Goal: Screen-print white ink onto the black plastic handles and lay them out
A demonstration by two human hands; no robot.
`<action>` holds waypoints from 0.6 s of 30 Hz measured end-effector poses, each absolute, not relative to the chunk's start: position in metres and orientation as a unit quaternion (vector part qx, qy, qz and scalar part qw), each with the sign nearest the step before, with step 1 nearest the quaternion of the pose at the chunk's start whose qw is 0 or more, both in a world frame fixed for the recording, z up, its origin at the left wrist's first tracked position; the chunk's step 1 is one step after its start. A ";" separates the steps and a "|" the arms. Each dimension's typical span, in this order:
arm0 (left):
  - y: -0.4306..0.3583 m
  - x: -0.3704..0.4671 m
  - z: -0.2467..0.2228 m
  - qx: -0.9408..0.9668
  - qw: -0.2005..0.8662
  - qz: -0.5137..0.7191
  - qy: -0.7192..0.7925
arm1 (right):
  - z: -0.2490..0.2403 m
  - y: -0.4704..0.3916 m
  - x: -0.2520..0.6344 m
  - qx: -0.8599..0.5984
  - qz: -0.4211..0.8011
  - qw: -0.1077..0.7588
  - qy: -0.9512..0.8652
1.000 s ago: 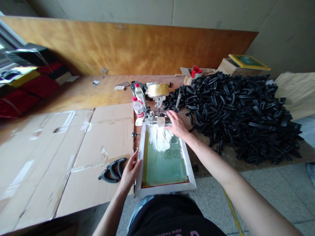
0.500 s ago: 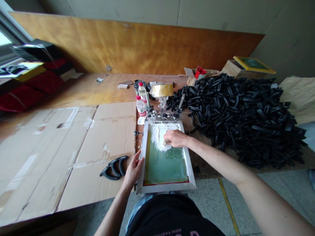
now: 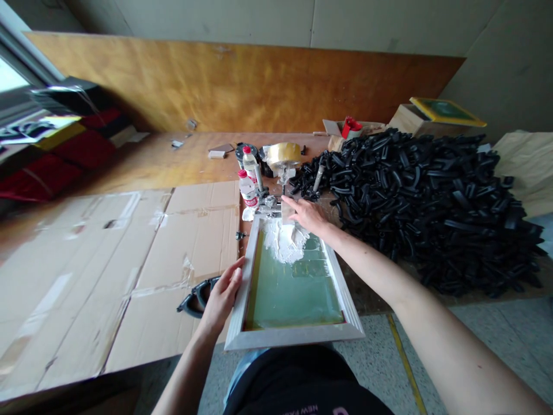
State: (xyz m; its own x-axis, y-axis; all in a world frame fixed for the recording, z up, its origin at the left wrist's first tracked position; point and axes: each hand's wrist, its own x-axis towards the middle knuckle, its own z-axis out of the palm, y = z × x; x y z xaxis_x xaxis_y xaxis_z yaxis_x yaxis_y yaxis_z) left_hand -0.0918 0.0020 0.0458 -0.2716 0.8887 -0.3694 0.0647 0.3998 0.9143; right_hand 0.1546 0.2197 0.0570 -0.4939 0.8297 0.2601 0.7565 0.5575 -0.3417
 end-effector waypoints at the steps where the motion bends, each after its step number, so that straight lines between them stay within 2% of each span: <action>1: 0.005 -0.093 0.056 0.355 0.493 0.423 0.673 | 0.060 0.227 0.162 -0.484 0.080 0.214 -0.845; 4: 0.025 -0.091 0.084 0.356 0.510 0.474 0.623 | 0.056 0.235 0.202 -0.577 0.076 0.260 -0.771; 7: 0.057 -0.082 0.106 0.362 0.479 0.596 0.534 | 0.030 0.219 0.238 -0.651 0.124 0.245 -0.708; 10: 0.082 -0.070 0.118 0.351 0.470 0.640 0.496 | -0.006 0.185 0.241 -0.621 0.175 0.208 -0.735; 13: 0.079 -0.054 0.106 0.293 0.459 0.665 0.512 | -0.028 0.154 0.217 -0.520 0.196 0.179 -0.812; 15: 0.062 -0.040 0.083 0.257 0.519 0.615 0.535 | -0.027 0.138 0.197 -0.469 0.190 0.167 -0.846; 18: 0.027 -0.016 0.043 0.188 0.676 0.453 0.550 | -0.011 0.110 0.167 -0.448 0.159 0.186 -0.860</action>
